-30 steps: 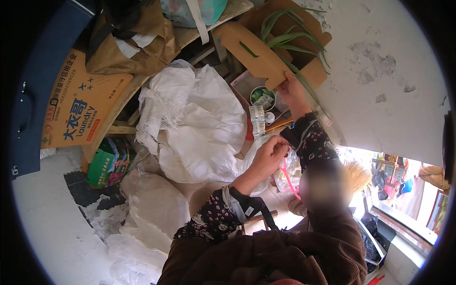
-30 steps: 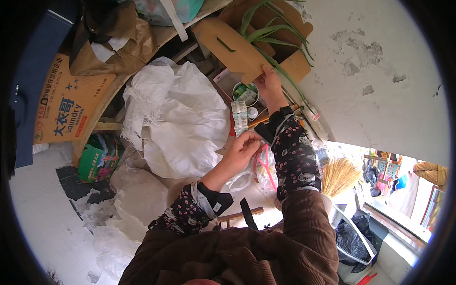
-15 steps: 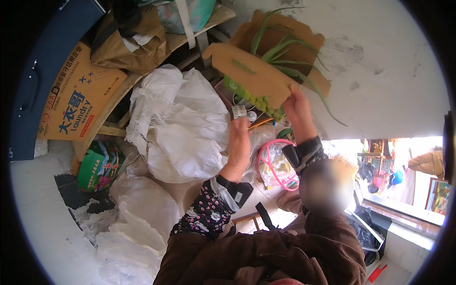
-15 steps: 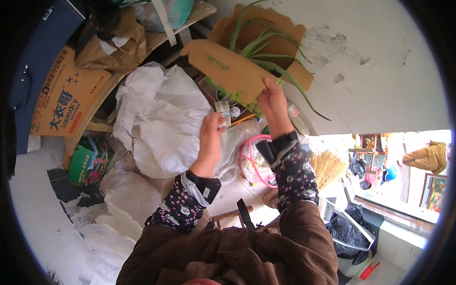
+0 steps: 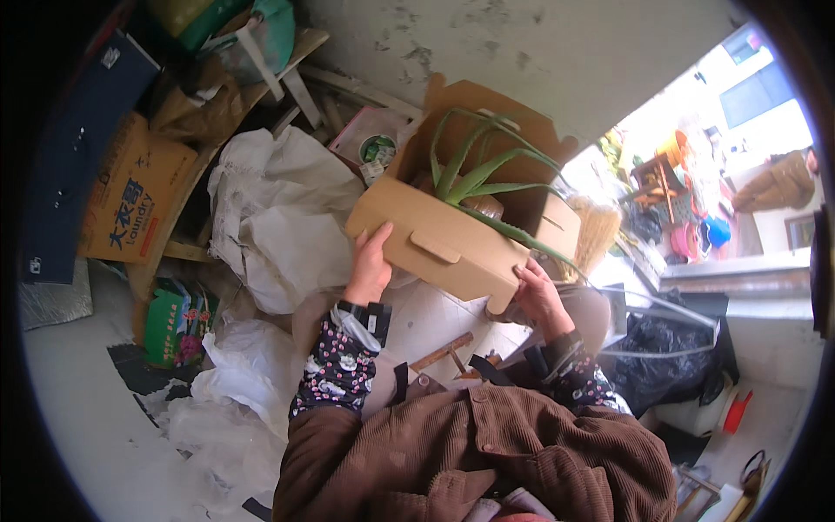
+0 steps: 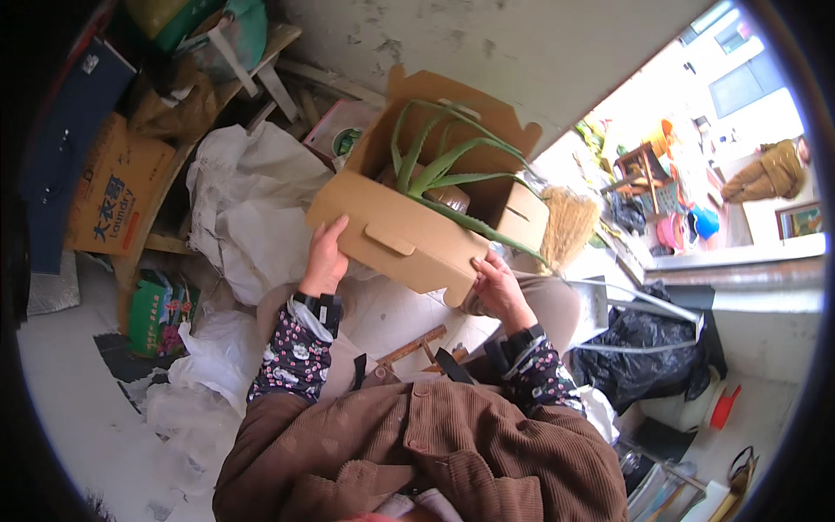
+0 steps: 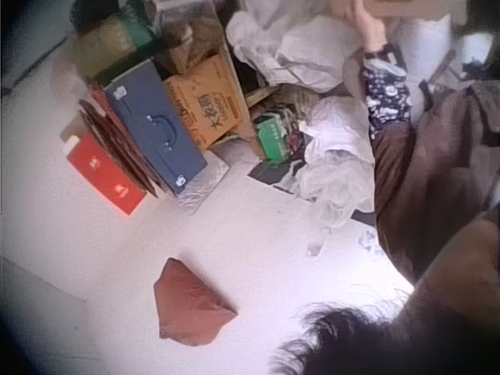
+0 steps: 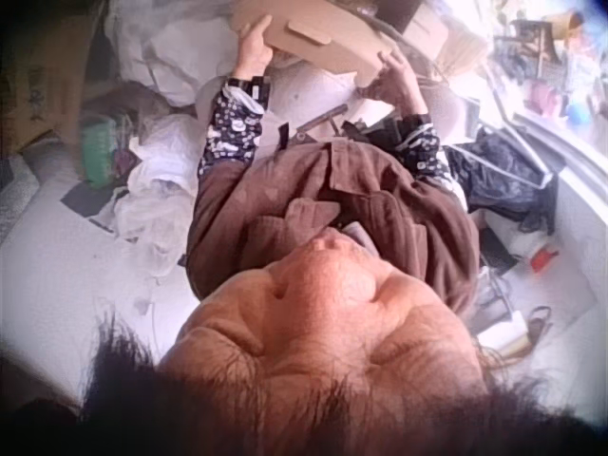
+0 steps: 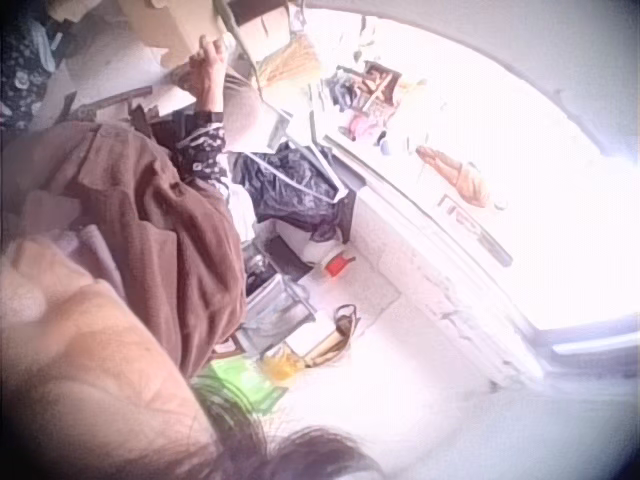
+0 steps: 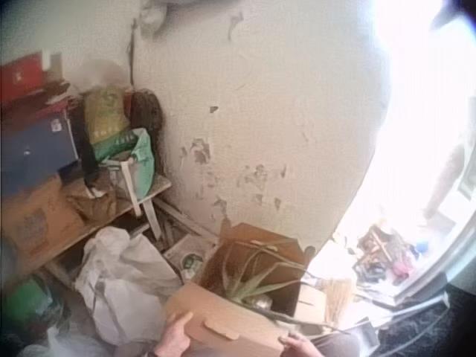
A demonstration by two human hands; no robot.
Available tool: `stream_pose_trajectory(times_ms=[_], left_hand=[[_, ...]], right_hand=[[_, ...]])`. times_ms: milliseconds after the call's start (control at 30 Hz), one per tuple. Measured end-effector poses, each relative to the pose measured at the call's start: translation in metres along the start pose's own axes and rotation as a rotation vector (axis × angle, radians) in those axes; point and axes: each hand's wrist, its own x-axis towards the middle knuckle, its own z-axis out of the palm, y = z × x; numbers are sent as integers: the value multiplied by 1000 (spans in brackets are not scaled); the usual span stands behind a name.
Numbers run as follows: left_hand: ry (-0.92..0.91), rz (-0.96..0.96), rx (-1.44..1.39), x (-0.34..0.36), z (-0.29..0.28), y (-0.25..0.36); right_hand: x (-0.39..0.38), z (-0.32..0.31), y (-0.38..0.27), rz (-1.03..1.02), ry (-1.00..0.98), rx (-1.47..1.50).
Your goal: The person sits on a low stool in a cluttered room, sorting through a pile of cardboard boxes and other items. They open a green box, remove a smaller box, and then use a knife to cut the green box into smaller pieces.
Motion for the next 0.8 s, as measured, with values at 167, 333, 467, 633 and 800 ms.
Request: stream_pose_trajectory(times_ms=[167, 333, 467, 633, 800], left_hand=[[59, -12, 68, -63, -8, -40], [22, -5, 98, -75, -13, -49], [7, -14, 85, -76, -12, -49], [30, -9, 103, -79, -10, -51], [-35, 32, 107, -78, -13, -53]], right_hand=[[-39, -26, -1, 115, 94, -55], [-70, -17, -33, 9, 191, -1280], [-56, 16, -50, -437, 122, -1415], [10, 63, -44, -837, -82, -1683], [81, 79, -38, -1031, -129, -2340]])
